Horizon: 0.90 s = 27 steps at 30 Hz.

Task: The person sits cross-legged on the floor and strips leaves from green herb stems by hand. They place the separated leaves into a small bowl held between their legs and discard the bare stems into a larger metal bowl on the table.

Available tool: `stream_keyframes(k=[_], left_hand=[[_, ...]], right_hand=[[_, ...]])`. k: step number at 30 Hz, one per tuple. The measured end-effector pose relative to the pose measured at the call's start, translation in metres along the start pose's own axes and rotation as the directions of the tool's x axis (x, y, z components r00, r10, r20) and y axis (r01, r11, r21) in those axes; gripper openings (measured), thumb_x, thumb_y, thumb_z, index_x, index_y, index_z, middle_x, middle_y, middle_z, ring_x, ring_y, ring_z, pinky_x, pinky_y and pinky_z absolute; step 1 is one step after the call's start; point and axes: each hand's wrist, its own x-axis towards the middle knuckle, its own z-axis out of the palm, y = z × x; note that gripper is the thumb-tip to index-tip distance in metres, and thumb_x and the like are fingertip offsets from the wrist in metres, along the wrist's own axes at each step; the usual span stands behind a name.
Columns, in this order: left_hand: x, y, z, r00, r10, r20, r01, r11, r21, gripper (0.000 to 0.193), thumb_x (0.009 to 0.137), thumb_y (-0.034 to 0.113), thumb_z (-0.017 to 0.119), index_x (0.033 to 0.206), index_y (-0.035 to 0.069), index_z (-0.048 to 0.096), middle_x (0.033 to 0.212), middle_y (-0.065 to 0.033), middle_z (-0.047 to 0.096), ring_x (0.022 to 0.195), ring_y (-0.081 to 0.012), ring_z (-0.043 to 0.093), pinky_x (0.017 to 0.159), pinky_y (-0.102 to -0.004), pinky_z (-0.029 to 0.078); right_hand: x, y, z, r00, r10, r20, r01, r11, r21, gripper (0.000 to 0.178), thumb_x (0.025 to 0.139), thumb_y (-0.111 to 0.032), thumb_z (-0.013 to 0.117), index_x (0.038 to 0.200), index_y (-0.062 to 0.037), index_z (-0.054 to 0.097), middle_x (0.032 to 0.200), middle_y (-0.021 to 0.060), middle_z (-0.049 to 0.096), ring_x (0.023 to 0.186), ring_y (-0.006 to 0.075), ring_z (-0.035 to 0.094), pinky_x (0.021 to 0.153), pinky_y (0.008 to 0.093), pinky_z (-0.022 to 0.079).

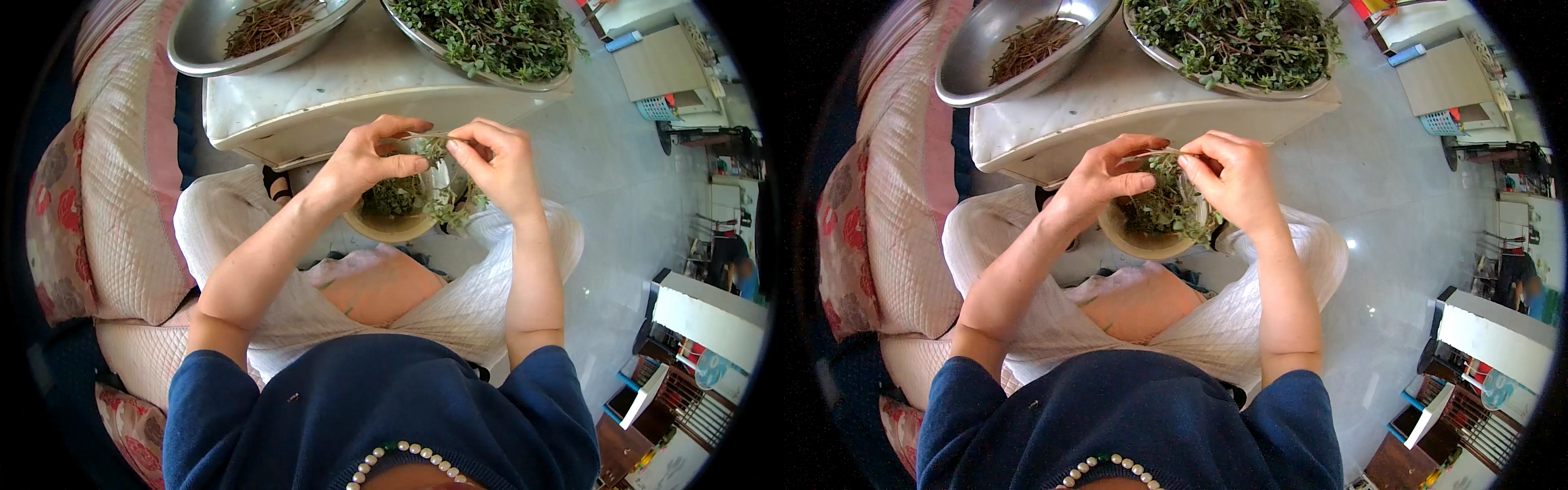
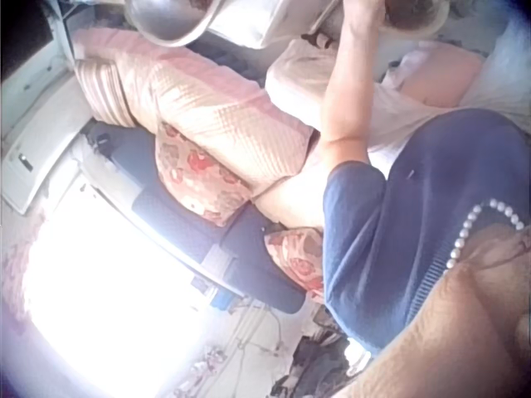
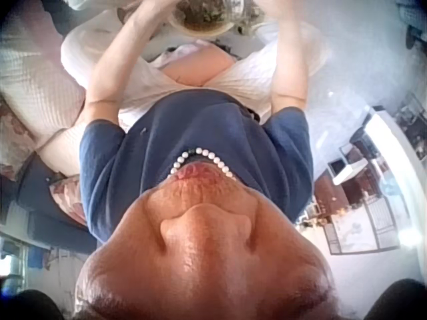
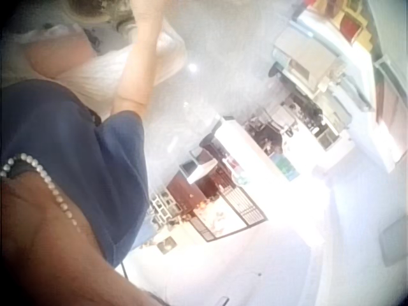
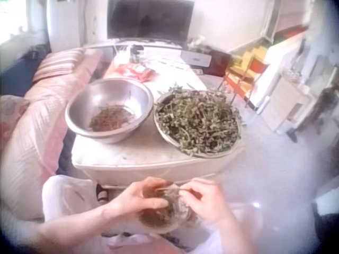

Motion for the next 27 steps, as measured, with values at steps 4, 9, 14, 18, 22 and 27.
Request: stream_keyframes(k=[4,9,14,18,22,27], left_hand=[[0.005,-0.01,0.004,0.994,-0.073,-0.085,0.049,0.966,-0.253,0.035,0.08,0.012,0.07,0.11,-0.002,0.06,0.101,-0.006,0.064,0.096,-0.0133,0.059,0.089,-0.0275,0.046],[0.006,0.002,-0.001,0.994,0.018,-0.11,-0.004,0.992,0.129,0.022,0.08,0.002,0.065,0.102,-0.002,0.062,0.094,-0.0046,0.064,0.088,-0.0109,0.061,0.081,-0.0246,0.049],[0.005,0.014,-0.009,0.997,0.029,-0.073,-0.018,0.988,0.152,0.022,0.081,-0.001,0.062,0.102,-0.003,0.061,0.094,-0.0059,0.064,0.085,-0.0113,0.062,0.078,-0.0247,0.051],[0.006,0.011,-0.01,1.0,0.0,-0.024,-0.002,0.996,-0.094,0.02,0.082,-0.001,0.062,0.101,-0.004,0.061,0.091,-0.0077,0.064,0.083,-0.0131,0.064,0.076,-0.0258,0.053],[0.006,0.008,-0.006,0.999,-0.034,-0.036,0.023,0.963,-0.269,0.015,0.083,0.0,0.063,0.097,-0.003,0.061,0.089,-0.0078,0.064,0.079,-0.0135,0.064,0.074,-0.0259,0.054],[0.007,0.0,-0.003,0.994,0.033,-0.101,-0.053,0.977,-0.207,0.016,0.079,-0.004,0.06,0.094,0.0,0.06,0.087,-0.0047,0.062,0.077,-0.0111,0.061,0.071,-0.0237,0.051]], right_hand=[[0.0,0.001,0.016,0.999,-0.048,-0.022,0.048,0.999,-0.015,0.005,0.079,-0.004,0.066,0.079,0.0004,0.064,0.066,0.0044,0.058,0.052,0.0101,0.051,0.049,0.0258,0.04],[-0.001,-0.001,0.014,0.992,0.079,0.094,-0.091,0.986,0.141,0.008,0.079,-0.005,0.067,0.081,0.0018,0.063,0.068,0.0026,0.061,0.058,0.0064,0.053,0.052,0.0238,0.043],[-0.001,0.007,0.008,0.959,0.163,0.231,-0.219,0.945,0.242,0.011,0.08,-0.005,0.066,0.086,0.002,0.062,0.071,0.0003,0.061,0.063,0.004,0.053,0.058,0.0207,0.045],[0.001,0.008,0.006,0.966,0.142,0.216,-0.213,0.91,0.356,0.009,0.081,-0.006,0.066,0.084,0.0011,0.062,0.07,-0.0018,0.06,0.063,0.0033,0.052,0.058,0.02,0.043],[0.001,0.003,0.006,0.97,0.142,0.196,-0.201,0.925,0.323,0.008,0.082,-0.007,0.065,0.083,0.0003,0.061,0.07,-0.0028,0.059,0.063,0.0026,0.051,0.057,0.0196,0.042],[0.001,-0.001,0.01,0.984,0.11,0.142,-0.148,0.943,0.296,0.007,0.082,-0.006,0.065,0.081,0.0001,0.061,0.068,-0.003,0.058,0.061,0.0025,0.051,0.055,0.0194,0.042]])
